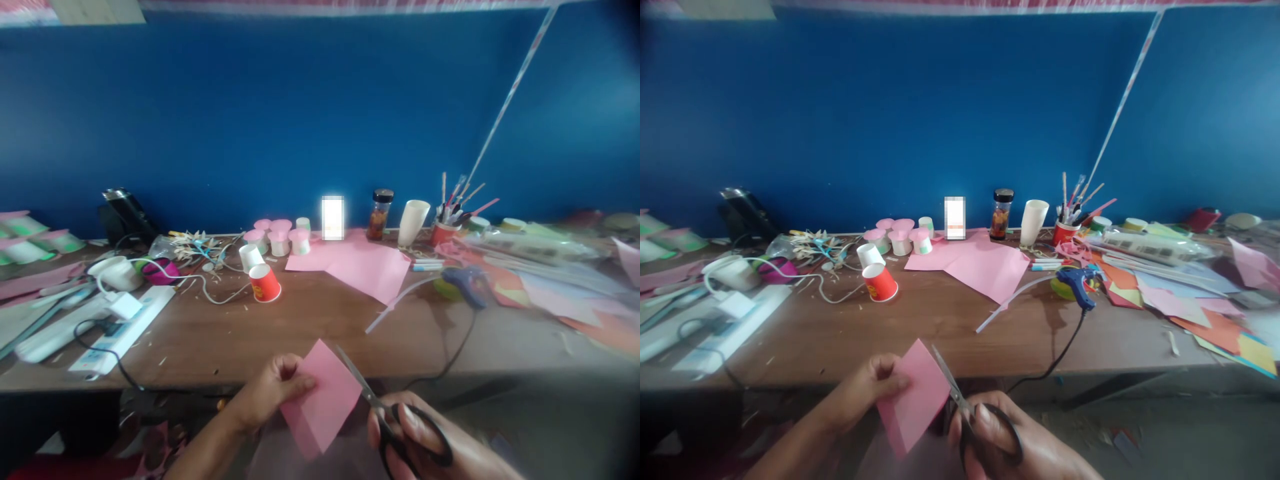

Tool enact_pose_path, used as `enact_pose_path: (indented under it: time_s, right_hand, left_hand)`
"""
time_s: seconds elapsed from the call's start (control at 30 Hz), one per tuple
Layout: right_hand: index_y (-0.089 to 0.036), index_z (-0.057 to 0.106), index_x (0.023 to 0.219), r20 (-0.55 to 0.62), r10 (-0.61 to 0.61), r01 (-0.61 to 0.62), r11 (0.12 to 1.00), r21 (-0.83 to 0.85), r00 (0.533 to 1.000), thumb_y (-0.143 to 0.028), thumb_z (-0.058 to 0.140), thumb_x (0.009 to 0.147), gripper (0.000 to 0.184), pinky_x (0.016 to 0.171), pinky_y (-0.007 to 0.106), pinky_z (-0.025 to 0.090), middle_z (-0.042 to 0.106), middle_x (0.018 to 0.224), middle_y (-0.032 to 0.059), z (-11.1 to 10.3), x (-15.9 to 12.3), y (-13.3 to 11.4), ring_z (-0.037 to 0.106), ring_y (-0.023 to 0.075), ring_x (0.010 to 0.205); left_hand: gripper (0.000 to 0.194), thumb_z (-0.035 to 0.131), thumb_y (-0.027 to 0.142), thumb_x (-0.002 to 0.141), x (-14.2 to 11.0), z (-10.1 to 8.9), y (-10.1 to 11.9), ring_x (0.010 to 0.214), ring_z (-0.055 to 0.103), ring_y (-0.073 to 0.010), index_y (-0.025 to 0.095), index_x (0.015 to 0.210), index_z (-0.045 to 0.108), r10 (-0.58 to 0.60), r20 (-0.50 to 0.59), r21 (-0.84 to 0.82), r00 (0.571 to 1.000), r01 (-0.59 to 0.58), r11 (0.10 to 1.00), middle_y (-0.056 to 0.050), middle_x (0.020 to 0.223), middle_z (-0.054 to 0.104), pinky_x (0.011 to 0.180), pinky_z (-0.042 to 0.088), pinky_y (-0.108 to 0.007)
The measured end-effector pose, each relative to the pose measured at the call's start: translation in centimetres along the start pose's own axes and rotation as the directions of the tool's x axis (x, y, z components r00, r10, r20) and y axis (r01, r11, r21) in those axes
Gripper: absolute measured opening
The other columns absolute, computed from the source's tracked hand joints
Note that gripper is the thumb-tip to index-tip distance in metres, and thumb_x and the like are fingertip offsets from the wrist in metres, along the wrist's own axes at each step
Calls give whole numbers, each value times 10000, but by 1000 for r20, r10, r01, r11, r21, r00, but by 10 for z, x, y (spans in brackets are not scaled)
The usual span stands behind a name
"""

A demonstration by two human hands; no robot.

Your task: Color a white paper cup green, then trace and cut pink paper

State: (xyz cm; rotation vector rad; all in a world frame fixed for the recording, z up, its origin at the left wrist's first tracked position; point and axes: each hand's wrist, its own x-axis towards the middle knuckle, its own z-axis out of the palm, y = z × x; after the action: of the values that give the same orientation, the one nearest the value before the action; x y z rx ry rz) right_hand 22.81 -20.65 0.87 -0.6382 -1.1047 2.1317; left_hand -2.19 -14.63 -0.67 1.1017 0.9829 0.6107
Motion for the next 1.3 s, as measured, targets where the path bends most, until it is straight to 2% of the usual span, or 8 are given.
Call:
enact_pose_path:
  time_s: [0.17,0.37,0.53,0.8,0.93,1.1,1.23,1.3]
  right_hand:
    - [-72,597,862,-66,21,-17,998,68,998,-653,480,825,594,380,137,227,485,474,-33,0,0,7,407,34,390]
    - [-83,584,838,-65,-38,37,999,-17,997,-653,459,836,584,377,150,216,465,463,-36,0,-2,6,386,38,382]
    - [-98,588,923,-136,53,-71,989,-131,989,-642,471,837,563,423,147,267,471,560,-29,1,-8,-2,386,41,457]
    - [-75,596,925,-57,33,-42,986,-161,998,-678,418,837,636,393,148,222,506,559,-11,-7,-7,1,401,38,437]
    - [-79,595,835,-18,37,-38,997,-70,999,-694,432,819,636,387,148,222,496,516,-19,-5,-2,3,390,31,405]
    - [-96,588,854,-79,62,-63,998,-19,995,-679,468,813,597,383,150,220,478,487,-35,1,-4,5,389,39,395]
    - [-113,586,856,-226,71,-76,997,-16,972,-659,473,824,559,376,147,185,434,480,-56,4,-8,6,324,29,390]
    - [-115,587,843,-204,84,-91,995,-27,975,-676,507,790,569,376,150,187,428,479,-55,3,-8,4,326,32,392]
  left_hand:
    - [353,735,438,669,1,4,-7,543,501,-95,94,685,656,13,40,-35,999,-11,999,-41,626,618,524,341,-204]
    - [341,726,426,682,1,3,-12,538,494,-95,99,664,633,17,37,-50,999,-15,999,-37,620,608,518,344,-203]
    - [343,718,435,688,0,1,-9,532,472,-88,106,654,622,17,25,-6,1000,-16,1000,-25,603,587,504,321,-194]
    - [362,693,457,703,2,-2,-6,531,408,-81,107,637,622,37,66,148,997,-46,988,1,579,514,505,275,-208]
    - [377,680,462,714,1,4,-3,529,360,-74,111,605,593,54,102,201,993,-73,977,18,560,446,501,243,-215]
    - [419,663,497,715,-1,9,0,517,310,-69,119,571,552,45,117,222,992,-70,973,30,539,388,483,206,-220]
    - [428,667,504,706,0,8,-3,518,310,-68,117,563,552,37,94,219,995,-57,974,28,540,396,476,201,-218]
    - [417,657,500,718,0,7,-4,515,308,-67,114,584,574,46,90,214,995,-64,975,26,541,403,474,201,-219]
